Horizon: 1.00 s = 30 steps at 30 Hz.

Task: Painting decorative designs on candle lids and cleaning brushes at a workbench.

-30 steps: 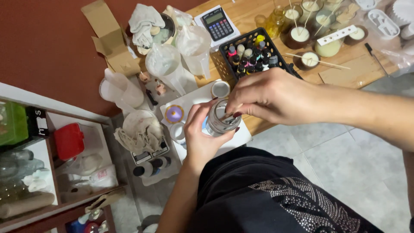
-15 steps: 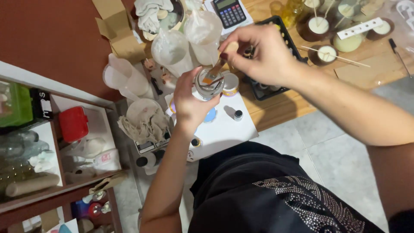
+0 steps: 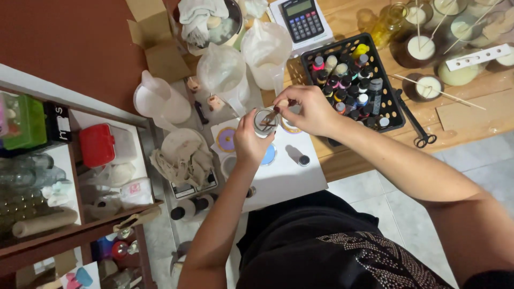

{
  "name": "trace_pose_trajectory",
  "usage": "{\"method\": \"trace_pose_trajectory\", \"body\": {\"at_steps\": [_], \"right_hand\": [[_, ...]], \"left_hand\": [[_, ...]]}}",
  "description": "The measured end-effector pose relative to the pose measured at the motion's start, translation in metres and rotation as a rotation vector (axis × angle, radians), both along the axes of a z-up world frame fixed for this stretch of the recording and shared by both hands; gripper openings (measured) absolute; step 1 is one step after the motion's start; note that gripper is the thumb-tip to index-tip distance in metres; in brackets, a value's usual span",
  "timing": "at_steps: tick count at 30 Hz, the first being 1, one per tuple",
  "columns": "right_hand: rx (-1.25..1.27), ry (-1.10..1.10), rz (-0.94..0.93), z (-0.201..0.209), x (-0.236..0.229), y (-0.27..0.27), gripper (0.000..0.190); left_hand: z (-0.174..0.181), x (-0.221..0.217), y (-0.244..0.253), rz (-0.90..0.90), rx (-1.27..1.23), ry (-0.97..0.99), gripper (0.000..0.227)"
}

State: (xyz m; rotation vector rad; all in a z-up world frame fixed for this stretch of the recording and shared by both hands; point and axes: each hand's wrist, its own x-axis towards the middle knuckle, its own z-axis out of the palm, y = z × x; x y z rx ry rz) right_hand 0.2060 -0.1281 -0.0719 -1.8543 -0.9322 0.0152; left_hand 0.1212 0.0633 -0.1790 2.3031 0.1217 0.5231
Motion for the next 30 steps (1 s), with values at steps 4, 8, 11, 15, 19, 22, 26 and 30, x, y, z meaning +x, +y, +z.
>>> {"method": "trace_pose_trajectory", "body": {"at_steps": [4,8,11,15,19,22,26,30], "right_hand": [[-0.004,-0.023,-0.016,-0.015,0.006,0.001,0.013],[-0.026,-0.021,-0.027,-0.018,0.007,0.000,0.013],[0.004,-0.061,-0.030,-0.019,0.008,-0.001,0.014],[0.075,-0.003,-0.066,-0.018,0.007,-0.002,0.013],[0.083,0.049,-0.121,-0.024,0.010,-0.004,0.011],[0.137,0.268,-0.234,-0.036,0.014,-0.006,0.011],[0.327,0.414,-0.218,-0.063,0.026,-0.015,0.012],[0.312,0.415,-0.282,-0.076,0.030,-0.021,0.016]], "left_hand": [[-0.016,0.006,-0.002,0.003,0.035,-0.004,0.079],[-0.022,0.008,-0.006,0.007,-0.001,-0.014,0.077],[-0.022,0.013,-0.003,0.017,-0.006,0.008,0.079],[-0.024,0.016,-0.001,0.012,-0.017,0.038,0.082],[-0.031,0.018,0.000,0.009,-0.025,0.042,0.085],[-0.028,0.016,0.000,0.019,-0.058,0.077,0.085],[-0.023,0.015,-0.001,0.017,-0.020,0.101,0.091],[0.020,-0.002,0.002,0.043,0.103,0.338,0.099]]}}
